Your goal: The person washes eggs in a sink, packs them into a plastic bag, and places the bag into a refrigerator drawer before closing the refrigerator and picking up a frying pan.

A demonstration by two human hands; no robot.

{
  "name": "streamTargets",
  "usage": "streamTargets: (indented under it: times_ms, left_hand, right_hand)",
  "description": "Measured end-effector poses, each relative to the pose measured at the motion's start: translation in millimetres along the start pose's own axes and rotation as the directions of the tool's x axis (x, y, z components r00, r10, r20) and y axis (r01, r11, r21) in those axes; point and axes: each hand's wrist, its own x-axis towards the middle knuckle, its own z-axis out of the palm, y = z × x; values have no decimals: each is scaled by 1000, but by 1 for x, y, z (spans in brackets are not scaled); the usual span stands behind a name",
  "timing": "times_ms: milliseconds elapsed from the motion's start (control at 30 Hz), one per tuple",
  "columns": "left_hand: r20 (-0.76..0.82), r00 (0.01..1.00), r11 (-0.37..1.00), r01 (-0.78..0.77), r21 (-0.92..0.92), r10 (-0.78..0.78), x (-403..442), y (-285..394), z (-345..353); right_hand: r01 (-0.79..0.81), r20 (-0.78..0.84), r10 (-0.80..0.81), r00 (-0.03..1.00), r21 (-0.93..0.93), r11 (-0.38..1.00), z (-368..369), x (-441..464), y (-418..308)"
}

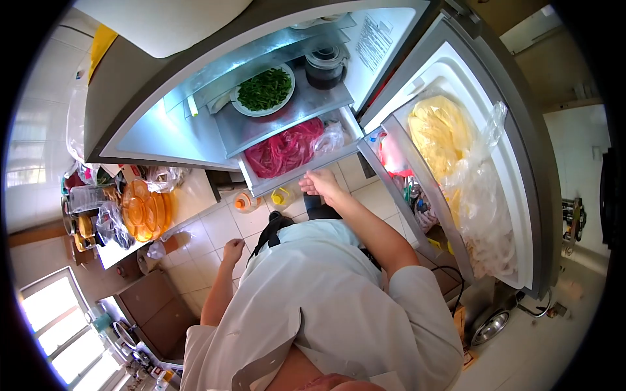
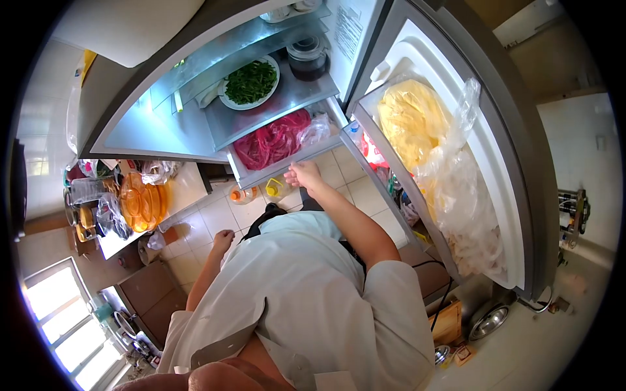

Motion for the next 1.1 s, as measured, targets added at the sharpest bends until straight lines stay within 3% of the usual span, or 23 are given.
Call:
streamTargets:
  times_ms: [100, 400, 533, 1100]
  left_hand:
    - [25, 987, 979, 158, -129, -156, -21, -13, -6]
    - [30, 979, 897, 199, -396, -203, -40, 27, 7]
    - [22, 990, 904, 134, -406, -136, -35, 40, 4]
    - [-5, 989, 910, 133, -393, -147, -47, 34, 15]
  right_hand:
    - [-2, -2, 2, 1000, -1, 1000, 1, 1, 0]
    - [23, -22, -26, 999, -95, 995, 4, -1, -4]
    - [17, -49, -21, 999, -79, 997, 4, 1, -2]
    - [80, 2, -80, 997, -31, 996, 21, 42, -24]
